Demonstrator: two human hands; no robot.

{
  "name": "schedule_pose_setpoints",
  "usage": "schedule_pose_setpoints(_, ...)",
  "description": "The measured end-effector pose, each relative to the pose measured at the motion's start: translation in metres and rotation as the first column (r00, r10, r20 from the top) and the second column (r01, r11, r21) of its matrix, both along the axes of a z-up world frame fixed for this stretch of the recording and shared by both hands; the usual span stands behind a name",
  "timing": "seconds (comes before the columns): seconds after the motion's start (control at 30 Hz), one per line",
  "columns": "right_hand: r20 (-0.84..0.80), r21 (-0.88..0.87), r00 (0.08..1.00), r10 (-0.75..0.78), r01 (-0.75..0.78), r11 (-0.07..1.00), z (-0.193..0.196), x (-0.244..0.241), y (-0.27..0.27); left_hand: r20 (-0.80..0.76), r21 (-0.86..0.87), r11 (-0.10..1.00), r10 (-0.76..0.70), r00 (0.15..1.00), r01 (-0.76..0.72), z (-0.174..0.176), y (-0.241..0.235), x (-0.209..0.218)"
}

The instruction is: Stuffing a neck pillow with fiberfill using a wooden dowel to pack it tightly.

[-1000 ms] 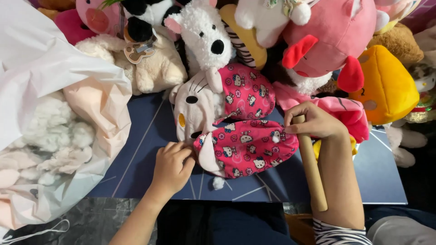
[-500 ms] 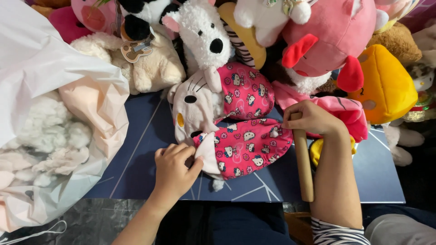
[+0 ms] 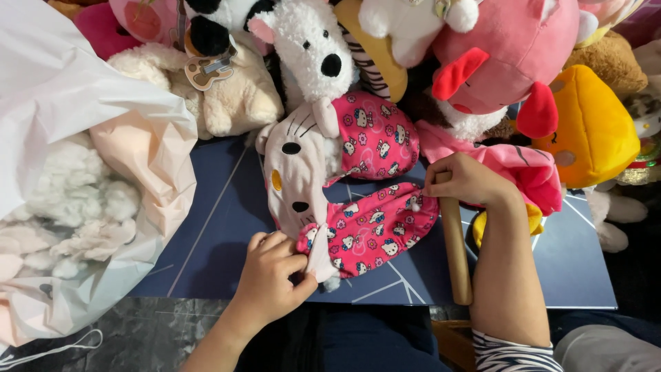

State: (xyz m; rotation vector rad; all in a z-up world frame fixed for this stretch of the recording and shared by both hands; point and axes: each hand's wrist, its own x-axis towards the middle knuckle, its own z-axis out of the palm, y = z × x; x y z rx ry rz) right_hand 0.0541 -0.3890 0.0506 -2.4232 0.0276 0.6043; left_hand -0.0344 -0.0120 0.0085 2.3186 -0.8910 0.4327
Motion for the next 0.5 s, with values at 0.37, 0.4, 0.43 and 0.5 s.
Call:
schedule_pose_setpoints(0.37, 0.095, 0.385, 0.985, 0.148, -0.173, 0.907, -0.009, -0.003, -0.026, -0.06, 0.086, 0.993, -0.071, 0.996, 0.077, 0.002, 0.012, -0.005)
schedule_pose_setpoints(0.4, 0.099, 0.385, 0.982, 0.158, -0.184, 0.904, -0.008, -0.003, -0.027, -0.056, 0.097, 0.991, -0.084, 0.995, 0.09, 0.005, 0.013, -0.003)
schedule_pose_setpoints(0.43, 0.099, 0.385, 0.982, 0.158, -0.184, 0.904, -0.006, -0.003, -0.025, -0.056, 0.096, 0.991, -0.084, 0.995, 0.09, 0.009, 0.014, 0.001)
schedule_pose_setpoints(0.5, 0.104, 0.281, 0.987, 0.125, -0.15, 0.948, -0.003, -0.004, -0.023, -0.091, -0.009, 0.988, -0.152, 0.984, 0.152, 0.017, 0.015, 0.009)
